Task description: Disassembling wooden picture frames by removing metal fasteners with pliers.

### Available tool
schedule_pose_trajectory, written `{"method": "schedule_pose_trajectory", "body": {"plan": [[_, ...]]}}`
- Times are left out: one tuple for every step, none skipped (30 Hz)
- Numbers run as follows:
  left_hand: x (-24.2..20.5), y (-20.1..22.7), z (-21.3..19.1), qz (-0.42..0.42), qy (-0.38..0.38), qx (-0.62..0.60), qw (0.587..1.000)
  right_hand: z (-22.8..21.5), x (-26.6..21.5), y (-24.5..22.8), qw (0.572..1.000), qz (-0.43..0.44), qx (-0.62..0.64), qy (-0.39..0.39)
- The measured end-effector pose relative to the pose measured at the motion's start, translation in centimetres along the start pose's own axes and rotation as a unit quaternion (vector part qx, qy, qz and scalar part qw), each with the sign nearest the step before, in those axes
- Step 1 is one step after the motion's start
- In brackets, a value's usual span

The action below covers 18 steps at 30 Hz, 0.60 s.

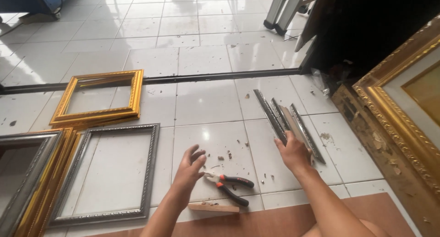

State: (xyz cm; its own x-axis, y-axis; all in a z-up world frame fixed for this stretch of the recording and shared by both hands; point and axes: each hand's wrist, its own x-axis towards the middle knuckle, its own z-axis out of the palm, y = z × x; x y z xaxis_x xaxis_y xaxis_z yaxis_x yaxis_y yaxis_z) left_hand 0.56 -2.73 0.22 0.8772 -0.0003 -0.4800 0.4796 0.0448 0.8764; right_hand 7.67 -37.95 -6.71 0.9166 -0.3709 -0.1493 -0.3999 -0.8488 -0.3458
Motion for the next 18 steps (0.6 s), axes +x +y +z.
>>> {"method": "schedule_pose_trajectory", "body": {"plan": [[-0.5,0.5,-0.1,0.002,-0.005,0.001,1.000,0.7,0.8,1.0,1.000,0.003,0.000,0.004],[-0.8,1.1,-0.2,-0.009,0.007,-0.001,1.000,1.2,1.7,1.9,0.999,-0.004,-0.014,0.043],[-1.1,1.7,-0.3,-0.020,0.018,-0.002,1.000,1.8,2.5,2.8,0.996,-0.012,-0.028,0.082],[-1.6,2.1,-0.3,-0.017,0.013,0.001,1.000,2.6,3.1,3.3,0.996,-0.008,-0.026,0.086],[-2.1,2.5,-0.4,-0.024,0.021,-0.006,0.999,3.4,3.7,3.9,0.992,-0.008,-0.056,0.117],[-2.4,2.9,-0.3,-0.030,0.027,-0.013,0.999,4.1,4.5,4.6,0.985,-0.005,-0.086,0.148],[-2.2,2.8,-0.4,-0.027,0.021,-0.011,0.999,4.2,4.6,5.0,0.984,0.000,-0.085,0.153],[-2.0,2.6,-0.5,-0.029,0.030,-0.013,0.999,4.5,4.7,5.3,0.985,0.015,-0.082,0.148],[-1.8,2.4,-0.7,-0.030,0.040,-0.015,0.999,4.8,4.8,5.6,0.986,0.030,-0.078,0.143],[-1.7,2.4,-0.8,-0.029,0.036,-0.014,0.999,4.4,4.4,5.3,0.986,0.034,-0.077,0.146],[-1.5,2.4,-0.8,-0.028,0.043,-0.016,0.999,4.0,4.0,5.0,0.989,0.045,-0.070,0.118],[-1.3,2.3,-0.9,-0.028,0.050,-0.018,0.998,3.6,3.5,4.8,0.992,0.056,-0.062,0.091],[-1.5,2.8,-0.8,-0.027,0.046,-0.016,0.998,3.2,3.4,4.5,0.992,0.060,-0.062,0.093],[-1.7,3.2,-0.6,-0.036,0.050,-0.027,0.998,2.7,3.1,4.4,0.991,0.056,-0.086,0.082],[-2.0,3.7,-0.5,-0.046,0.053,-0.038,0.997,2.3,2.8,4.2,0.990,0.053,-0.110,0.071],[-1.6,3.5,-0.5,-0.045,0.049,-0.036,0.997,1.7,2.4,4.0,0.990,0.057,-0.110,0.073],[-1.2,3.2,-0.6,-0.047,0.048,-0.043,0.997,1.1,2.1,3.7,0.994,0.059,-0.085,0.025],[-0.9,3.0,-0.5,-0.048,0.047,-0.052,0.996,0.4,1.7,3.6,0.996,0.060,-0.059,-0.022]]}}
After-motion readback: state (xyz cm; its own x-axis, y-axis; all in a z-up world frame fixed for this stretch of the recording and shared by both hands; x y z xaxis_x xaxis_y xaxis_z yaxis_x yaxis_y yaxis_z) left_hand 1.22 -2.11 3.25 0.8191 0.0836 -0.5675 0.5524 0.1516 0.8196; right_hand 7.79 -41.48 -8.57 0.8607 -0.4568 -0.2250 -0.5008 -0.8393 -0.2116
